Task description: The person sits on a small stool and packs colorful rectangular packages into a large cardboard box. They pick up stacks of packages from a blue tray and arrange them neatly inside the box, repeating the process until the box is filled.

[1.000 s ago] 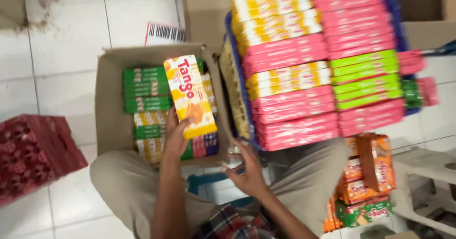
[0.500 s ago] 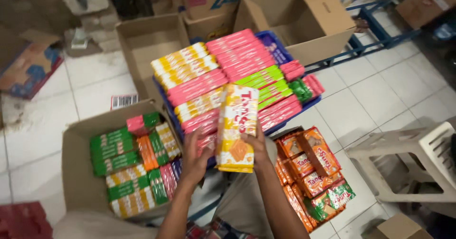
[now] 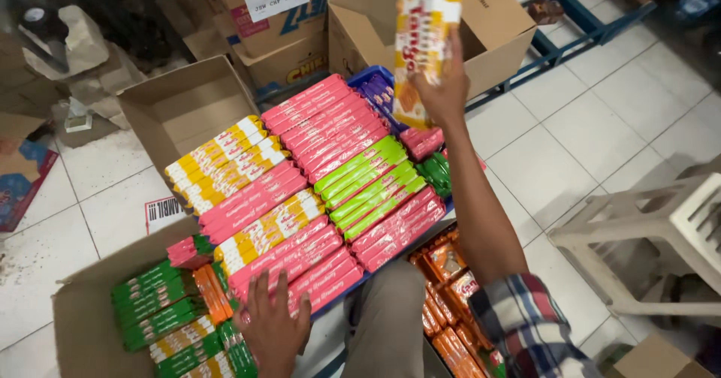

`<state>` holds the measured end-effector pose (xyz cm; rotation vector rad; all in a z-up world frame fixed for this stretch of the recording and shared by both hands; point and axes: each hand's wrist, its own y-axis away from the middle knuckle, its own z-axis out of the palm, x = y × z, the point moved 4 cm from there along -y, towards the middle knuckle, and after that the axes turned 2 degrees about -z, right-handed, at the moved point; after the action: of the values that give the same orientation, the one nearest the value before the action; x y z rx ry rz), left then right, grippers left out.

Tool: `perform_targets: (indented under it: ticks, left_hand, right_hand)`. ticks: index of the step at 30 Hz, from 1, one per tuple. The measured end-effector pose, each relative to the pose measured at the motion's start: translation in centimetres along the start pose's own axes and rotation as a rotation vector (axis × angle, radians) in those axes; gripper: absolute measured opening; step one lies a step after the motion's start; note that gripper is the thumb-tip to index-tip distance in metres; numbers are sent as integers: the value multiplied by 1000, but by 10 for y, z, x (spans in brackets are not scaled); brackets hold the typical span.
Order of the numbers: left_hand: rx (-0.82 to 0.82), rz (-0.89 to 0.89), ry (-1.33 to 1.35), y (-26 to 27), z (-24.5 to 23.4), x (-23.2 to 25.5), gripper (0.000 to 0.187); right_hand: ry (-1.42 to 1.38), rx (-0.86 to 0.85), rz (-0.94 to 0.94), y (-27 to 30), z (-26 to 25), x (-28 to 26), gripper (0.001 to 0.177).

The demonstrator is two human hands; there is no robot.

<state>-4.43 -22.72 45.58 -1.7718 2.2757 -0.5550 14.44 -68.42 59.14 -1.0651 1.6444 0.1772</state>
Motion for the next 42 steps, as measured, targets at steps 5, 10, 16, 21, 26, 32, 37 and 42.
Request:
perform_targets:
  ticks: [5, 10, 16, 21, 26, 32, 37, 42]
  left_hand:
    - [83, -1, -67, 3, 9, 1, 58]
    - [88, 7, -94, 0, 4, 3, 55]
    - [16, -16, -93, 2, 9, 2, 58]
    - [109, 64, -33, -2, -2, 3, 55]
    - [105, 43, -33, -1, 6, -2, 58]
    - [90, 41, -14, -6, 3, 3, 58]
    - [108, 53, 2, -2, 0, 2, 53]
    - [116, 16, 123, 3, 4, -1, 52]
  right_hand:
    - [514, -275, -41, -38, 72, 55, 93]
    - [628, -645, -66, -21, 111, 94, 93]
    - [716, -805, 32, 10, 109, 72, 87]
    - [775, -785, 61, 20, 110, 63, 89]
    - [769, -782, 73, 26, 109, 62, 92]
    - [759, -785, 85, 22, 108, 60, 91]
    - [833, -759, 119, 46, 108, 37, 87]
    - [798, -723, 83, 96, 125, 55, 88]
